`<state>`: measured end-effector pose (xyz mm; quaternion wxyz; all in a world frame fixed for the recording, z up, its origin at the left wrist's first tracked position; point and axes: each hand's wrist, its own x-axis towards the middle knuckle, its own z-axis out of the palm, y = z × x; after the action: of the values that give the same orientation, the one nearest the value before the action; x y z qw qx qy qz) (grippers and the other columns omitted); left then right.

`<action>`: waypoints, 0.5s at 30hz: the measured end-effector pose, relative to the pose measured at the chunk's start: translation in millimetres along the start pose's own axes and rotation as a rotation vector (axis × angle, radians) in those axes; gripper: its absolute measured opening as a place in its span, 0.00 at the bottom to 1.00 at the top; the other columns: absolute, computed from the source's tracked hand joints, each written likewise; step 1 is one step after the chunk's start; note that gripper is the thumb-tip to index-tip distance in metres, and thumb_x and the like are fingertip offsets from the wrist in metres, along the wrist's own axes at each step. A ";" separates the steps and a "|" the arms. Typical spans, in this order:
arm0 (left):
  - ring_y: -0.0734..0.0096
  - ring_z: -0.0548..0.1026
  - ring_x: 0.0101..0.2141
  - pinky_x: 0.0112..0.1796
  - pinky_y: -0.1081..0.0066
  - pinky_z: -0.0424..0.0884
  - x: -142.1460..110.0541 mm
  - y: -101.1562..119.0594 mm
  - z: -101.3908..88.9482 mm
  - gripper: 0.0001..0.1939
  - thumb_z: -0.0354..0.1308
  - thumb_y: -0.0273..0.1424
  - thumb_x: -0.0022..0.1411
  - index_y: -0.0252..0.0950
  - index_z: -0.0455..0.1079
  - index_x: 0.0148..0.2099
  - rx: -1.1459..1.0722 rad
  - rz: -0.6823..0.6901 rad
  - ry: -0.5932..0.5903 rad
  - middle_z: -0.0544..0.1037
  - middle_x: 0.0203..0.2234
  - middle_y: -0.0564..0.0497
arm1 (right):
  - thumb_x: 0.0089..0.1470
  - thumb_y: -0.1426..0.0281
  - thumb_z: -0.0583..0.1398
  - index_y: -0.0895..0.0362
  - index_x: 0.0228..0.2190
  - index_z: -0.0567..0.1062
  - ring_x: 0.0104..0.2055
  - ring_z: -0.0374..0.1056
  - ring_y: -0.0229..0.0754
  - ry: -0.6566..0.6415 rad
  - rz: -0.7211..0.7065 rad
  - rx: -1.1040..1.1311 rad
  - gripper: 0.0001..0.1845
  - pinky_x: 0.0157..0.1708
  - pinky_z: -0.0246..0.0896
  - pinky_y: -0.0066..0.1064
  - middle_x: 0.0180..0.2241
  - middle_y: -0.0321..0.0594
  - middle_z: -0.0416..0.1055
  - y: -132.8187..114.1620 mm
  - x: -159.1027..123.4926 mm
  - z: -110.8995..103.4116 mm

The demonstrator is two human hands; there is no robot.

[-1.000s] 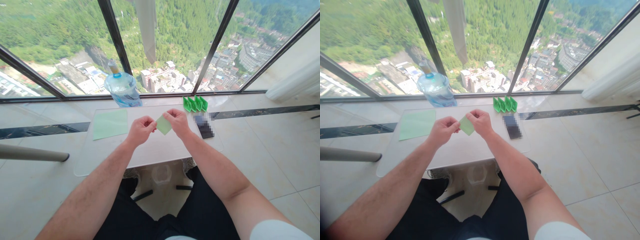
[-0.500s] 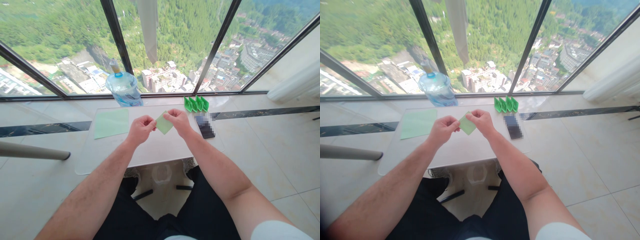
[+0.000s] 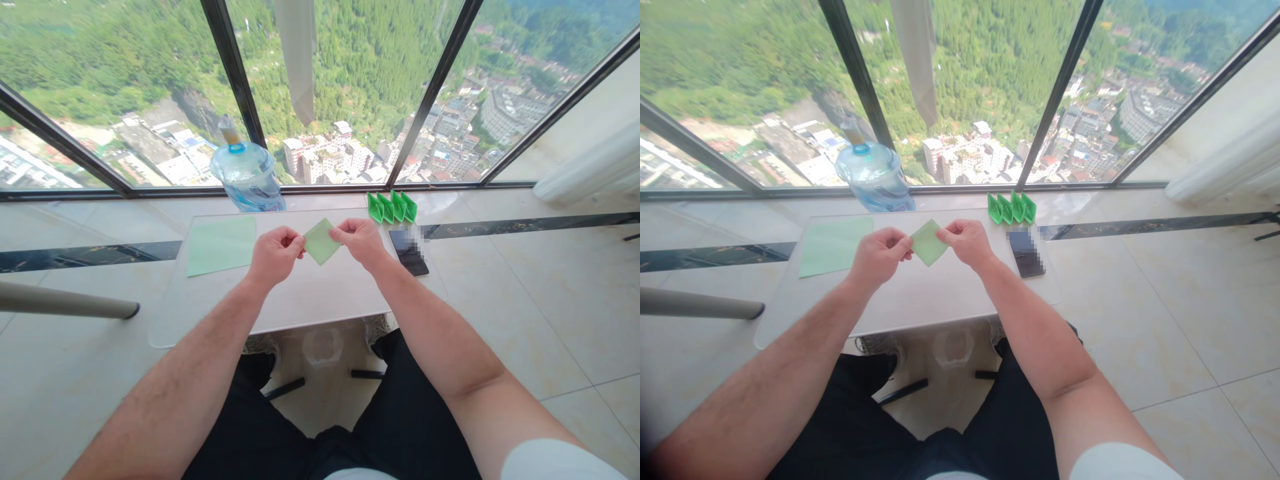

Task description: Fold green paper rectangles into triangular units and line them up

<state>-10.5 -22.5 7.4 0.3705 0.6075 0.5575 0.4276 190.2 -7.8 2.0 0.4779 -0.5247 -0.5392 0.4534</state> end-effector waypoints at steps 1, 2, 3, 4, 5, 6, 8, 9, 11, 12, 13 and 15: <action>0.73 0.72 0.20 0.24 0.73 0.66 0.2 -0.1 -0.2 0.08 0.60 0.33 0.57 0.36 0.72 0.27 -0.005 0.002 0.003 0.77 0.18 0.53 | 0.42 0.58 0.69 0.58 0.21 0.76 0.22 0.56 0.33 0.013 -0.005 -0.010 0.16 0.23 0.51 0.28 0.18 0.32 0.66 0.3 0.5 -0.6; 0.73 0.72 0.20 0.24 0.73 0.66 0.4 0.0 0.1 0.08 0.61 0.33 0.56 0.36 0.72 0.27 -0.018 0.002 0.005 0.77 0.18 0.52 | 0.43 0.58 0.69 0.58 0.21 0.76 0.22 0.56 0.33 0.028 -0.009 0.000 0.16 0.23 0.52 0.28 0.19 0.32 0.66 0.5 0.8 -0.4; 0.73 0.72 0.20 0.24 0.73 0.66 0.6 0.3 0.8 0.08 0.61 0.33 0.56 0.36 0.71 0.27 -0.042 0.000 0.010 0.77 0.18 0.52 | 0.43 0.57 0.69 0.58 0.22 0.76 0.23 0.59 0.34 0.034 -0.005 0.033 0.17 0.24 0.54 0.28 0.20 0.33 0.68 0.6 0.7 0.6; 0.73 0.72 0.20 0.24 0.73 0.67 0.6 0.6 2.1 0.08 0.61 0.33 0.56 0.36 0.71 0.27 -0.079 -0.004 0.020 0.76 0.18 0.52 | 0.42 0.56 0.69 0.57 0.25 0.76 0.25 0.62 0.35 0.027 0.007 0.086 0.18 0.25 0.57 0.29 0.22 0.34 0.70 0.6 0.2 2.6; 0.73 0.72 0.21 0.24 0.73 0.67 0.6 0.9 4.1 0.08 0.62 0.33 0.56 0.36 0.71 0.27 -0.128 -0.012 0.037 0.76 0.18 0.52 | 0.42 0.55 0.70 0.57 0.28 0.76 0.27 0.65 0.37 0.005 0.029 0.151 0.19 0.27 0.60 0.29 0.25 0.35 0.73 0.5 -0.9 5.4; 0.73 0.72 0.21 0.25 0.73 0.67 0.4 1.1 6.7 0.07 0.62 0.33 0.56 0.36 0.71 0.28 -0.189 -0.022 0.061 0.76 0.18 0.52 | 0.40 0.54 0.71 0.56 0.31 0.77 0.30 0.68 0.38 -0.028 0.055 0.218 0.21 0.29 0.63 0.30 0.28 0.36 0.75 0.2 -2.6 9.1; 0.73 0.73 0.21 0.25 0.73 0.67 -0.4 0.7 13.6 0.08 0.63 0.34 0.56 0.35 0.71 0.29 -0.323 -0.051 0.128 0.76 0.19 0.52 | 0.37 0.56 0.73 0.55 0.36 0.77 0.34 0.71 0.40 -0.117 0.109 0.316 0.25 0.32 0.67 0.31 0.32 0.37 0.77 -0.7 -7.3 18.4; 0.73 0.73 0.22 0.25 0.73 0.68 -1.1 0.2 17.7 0.09 0.63 0.35 0.56 0.35 0.71 0.29 -0.391 -0.069 0.164 0.76 0.20 0.52 | 0.36 0.58 0.73 0.56 0.36 0.77 0.34 0.71 0.40 -0.145 0.122 0.334 0.24 0.32 0.67 0.31 0.32 0.38 0.77 -1.3 -10.0 23.4; 0.73 0.74 0.23 0.25 0.73 0.68 -2.7 -1.2 25.7 0.11 0.65 0.37 0.55 0.35 0.70 0.30 -0.493 -0.109 0.198 0.76 0.20 0.52 | 0.38 0.60 0.73 0.57 0.32 0.79 0.31 0.70 0.39 -0.130 0.127 0.333 0.20 0.32 0.67 0.32 0.29 0.37 0.76 -2.5 -15.0 32.6; 0.72 0.75 0.24 0.25 0.74 0.68 -3.6 -1.8 29.2 0.12 0.66 0.38 0.55 0.35 0.70 0.30 -0.523 -0.124 0.205 0.76 0.21 0.52 | 0.39 0.60 0.72 0.58 0.30 0.79 0.29 0.69 0.38 -0.080 0.120 0.335 0.17 0.32 0.67 0.32 0.26 0.36 0.75 -3.0 -16.8 36.4; 0.72 0.75 0.24 0.25 0.74 0.68 -4.5 -2.3 32.0 0.13 0.66 0.39 0.54 0.35 0.70 0.31 -0.545 -0.137 0.214 0.77 0.21 0.52 | 0.40 0.60 0.71 0.58 0.28 0.78 0.27 0.68 0.38 -0.034 0.114 0.331 0.15 0.31 0.66 0.32 0.23 0.35 0.74 -3.3 -18.1 39.2; 0.71 0.76 0.25 0.26 0.74 0.69 -5.6 -2.7 35.3 0.13 0.66 0.39 0.54 0.35 0.69 0.31 -0.569 -0.157 0.233 0.77 0.22 0.52 | 0.41 0.60 0.71 0.57 0.24 0.77 0.25 0.67 0.37 0.044 0.106 0.316 0.14 0.30 0.65 0.32 0.20 0.34 0.72 -3.1 -19.2 42.3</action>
<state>21.3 -26.8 -8.4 0.4910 0.3815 0.4995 0.6033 147.7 -26.5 -1.3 0.5415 -0.4804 -0.4224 0.5455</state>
